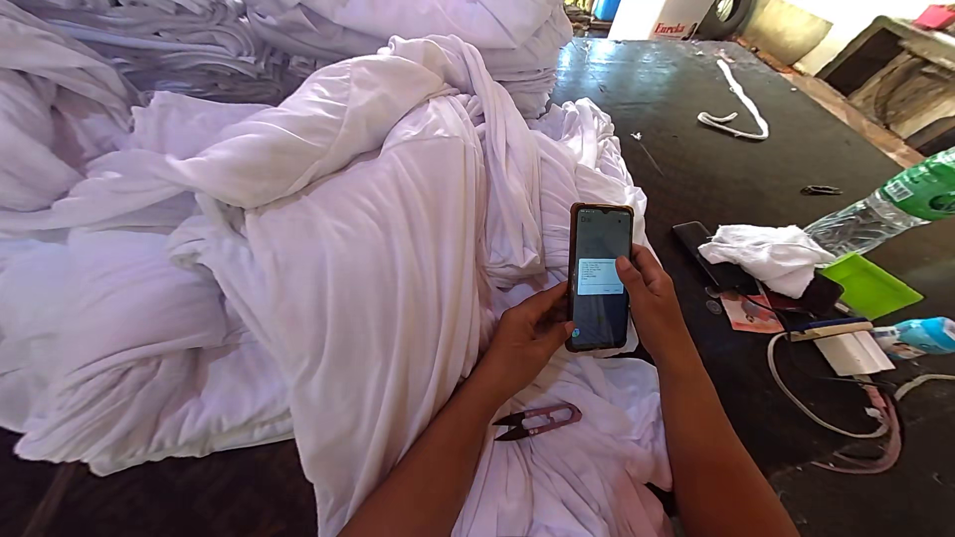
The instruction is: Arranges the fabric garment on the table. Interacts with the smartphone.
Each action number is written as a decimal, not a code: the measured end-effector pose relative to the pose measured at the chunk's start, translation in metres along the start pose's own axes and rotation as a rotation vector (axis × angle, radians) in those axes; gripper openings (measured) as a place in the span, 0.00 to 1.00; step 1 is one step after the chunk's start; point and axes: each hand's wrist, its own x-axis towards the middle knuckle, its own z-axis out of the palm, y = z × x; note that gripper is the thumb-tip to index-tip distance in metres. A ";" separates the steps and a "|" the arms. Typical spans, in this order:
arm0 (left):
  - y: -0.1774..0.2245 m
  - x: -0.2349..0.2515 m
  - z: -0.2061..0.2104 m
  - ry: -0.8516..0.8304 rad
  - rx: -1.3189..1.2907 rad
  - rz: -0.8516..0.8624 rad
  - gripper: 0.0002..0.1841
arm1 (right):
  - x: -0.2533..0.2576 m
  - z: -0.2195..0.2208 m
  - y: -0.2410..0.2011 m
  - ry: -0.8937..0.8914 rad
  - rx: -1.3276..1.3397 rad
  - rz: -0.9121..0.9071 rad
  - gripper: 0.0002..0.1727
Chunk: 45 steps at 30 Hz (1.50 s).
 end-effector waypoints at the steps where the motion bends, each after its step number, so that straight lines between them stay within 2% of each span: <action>1: 0.000 0.000 0.000 -0.002 -0.003 0.002 0.25 | 0.000 0.000 0.000 0.000 0.003 -0.002 0.19; 45: -0.001 0.000 0.000 0.000 -0.004 -0.007 0.26 | 0.000 0.000 0.001 0.003 -0.010 -0.012 0.19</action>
